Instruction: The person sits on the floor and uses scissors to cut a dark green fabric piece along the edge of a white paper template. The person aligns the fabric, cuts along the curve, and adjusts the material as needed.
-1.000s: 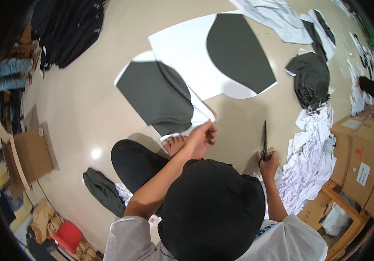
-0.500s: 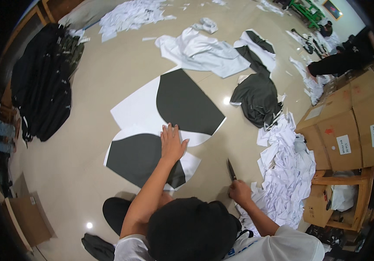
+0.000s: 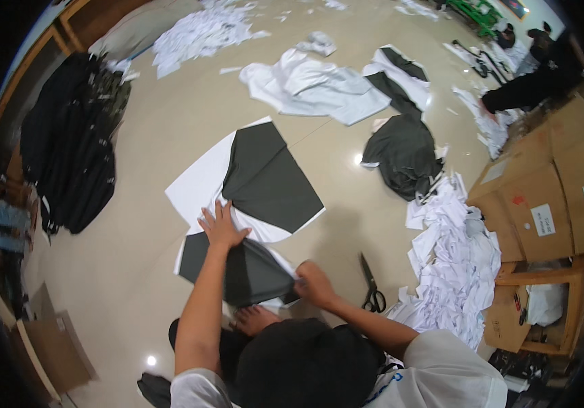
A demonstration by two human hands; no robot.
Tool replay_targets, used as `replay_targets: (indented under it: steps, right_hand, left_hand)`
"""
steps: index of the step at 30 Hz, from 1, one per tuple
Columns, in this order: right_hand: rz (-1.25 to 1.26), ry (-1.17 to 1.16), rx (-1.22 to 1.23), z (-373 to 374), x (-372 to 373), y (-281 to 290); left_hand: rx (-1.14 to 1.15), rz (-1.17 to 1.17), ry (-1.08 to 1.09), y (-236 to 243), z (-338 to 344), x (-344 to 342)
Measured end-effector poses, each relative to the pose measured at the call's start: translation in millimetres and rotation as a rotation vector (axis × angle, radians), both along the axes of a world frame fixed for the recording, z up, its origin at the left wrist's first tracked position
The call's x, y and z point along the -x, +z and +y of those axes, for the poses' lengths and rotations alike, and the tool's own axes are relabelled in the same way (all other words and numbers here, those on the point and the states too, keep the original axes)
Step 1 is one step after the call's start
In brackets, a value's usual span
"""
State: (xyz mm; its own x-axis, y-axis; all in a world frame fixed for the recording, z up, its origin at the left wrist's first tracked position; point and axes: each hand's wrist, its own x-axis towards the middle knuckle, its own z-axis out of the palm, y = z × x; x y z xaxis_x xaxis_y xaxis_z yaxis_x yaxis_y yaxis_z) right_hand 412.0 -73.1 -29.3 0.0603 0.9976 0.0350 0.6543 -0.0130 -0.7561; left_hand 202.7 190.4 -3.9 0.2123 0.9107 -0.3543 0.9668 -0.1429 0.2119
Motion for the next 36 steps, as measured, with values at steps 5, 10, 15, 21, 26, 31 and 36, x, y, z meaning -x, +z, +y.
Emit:
replay_targets:
  steps: [5,10,15,21,26,31,36]
  right_hand:
    - [0.059,-0.439,0.097,-24.8,-80.0,1.3]
    - [0.33,-0.774,-0.038,15.3,-133.8,4.4]
    - [-0.002,-0.67,0.078,17.6,-148.2,9.4]
    - [0.188,-0.568,0.066,25.5,-162.3,23.7]
    - [0.35,-0.523,0.041,22.9,-168.7,60.7]
    - [0.247,-0.529,-0.004,17.4,-186.4,94.2]
    - [0.392,-0.528,-0.035,36.4,-162.9,131.8]
  left_hand:
    - [0.063,0.072,-0.059,-4.4,27.1,89.0]
    - [-0.155,0.399,-0.048,-18.6,29.9,177.6]
    - [-0.34,-0.096,0.005,-21.2,-4.6,132.7]
    - [-0.206,-0.049,0.026,-42.4,-62.7,65.2]
    - [-0.178,-0.01,-0.202,-37.9,-118.7,47.8]
    - [0.247,-0.198,-0.247,36.8,-121.5,26.5]
    - [-0.497,-0.269,0.223,-27.1,-84.7,91.1]
